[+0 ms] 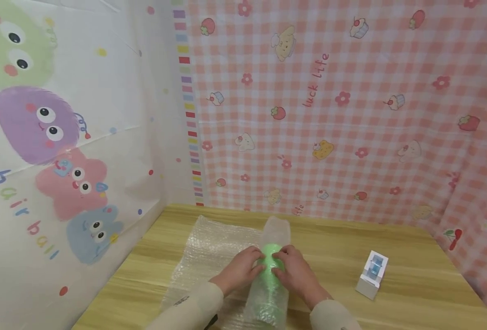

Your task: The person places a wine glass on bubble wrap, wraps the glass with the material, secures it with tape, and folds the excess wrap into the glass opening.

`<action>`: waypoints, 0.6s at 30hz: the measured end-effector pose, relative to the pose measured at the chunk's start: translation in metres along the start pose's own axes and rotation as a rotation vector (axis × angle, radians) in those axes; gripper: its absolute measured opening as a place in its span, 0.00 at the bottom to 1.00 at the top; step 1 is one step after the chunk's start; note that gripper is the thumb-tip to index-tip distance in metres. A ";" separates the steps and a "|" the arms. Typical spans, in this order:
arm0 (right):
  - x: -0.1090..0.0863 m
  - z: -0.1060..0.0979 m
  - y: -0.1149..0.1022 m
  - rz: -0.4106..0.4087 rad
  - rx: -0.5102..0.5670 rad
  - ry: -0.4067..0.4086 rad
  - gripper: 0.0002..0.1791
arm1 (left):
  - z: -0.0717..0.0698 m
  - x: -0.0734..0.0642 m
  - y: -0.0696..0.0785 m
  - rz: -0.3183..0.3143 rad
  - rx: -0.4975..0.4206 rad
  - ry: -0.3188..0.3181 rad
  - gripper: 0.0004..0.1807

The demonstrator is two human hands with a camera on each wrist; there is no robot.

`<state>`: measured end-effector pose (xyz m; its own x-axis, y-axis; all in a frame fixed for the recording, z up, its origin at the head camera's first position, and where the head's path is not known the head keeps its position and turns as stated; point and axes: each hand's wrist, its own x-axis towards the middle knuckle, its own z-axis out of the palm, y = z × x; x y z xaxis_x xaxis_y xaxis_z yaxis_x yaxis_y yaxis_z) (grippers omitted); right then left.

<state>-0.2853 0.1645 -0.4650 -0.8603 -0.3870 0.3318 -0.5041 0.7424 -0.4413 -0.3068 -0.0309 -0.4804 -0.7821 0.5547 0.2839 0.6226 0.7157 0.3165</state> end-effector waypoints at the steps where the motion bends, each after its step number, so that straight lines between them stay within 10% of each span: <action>1: 0.000 0.000 -0.001 -0.004 -0.003 0.002 0.17 | 0.000 0.000 -0.001 -0.002 0.013 -0.001 0.15; 18: 0.004 -0.002 0.001 -0.013 0.039 -0.032 0.18 | -0.005 0.008 0.000 -0.136 -0.187 -0.021 0.20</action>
<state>-0.2893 0.1651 -0.4625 -0.8554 -0.4143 0.3110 -0.5173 0.7154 -0.4698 -0.3124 -0.0285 -0.4739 -0.8582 0.4688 0.2089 0.5042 0.6942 0.5137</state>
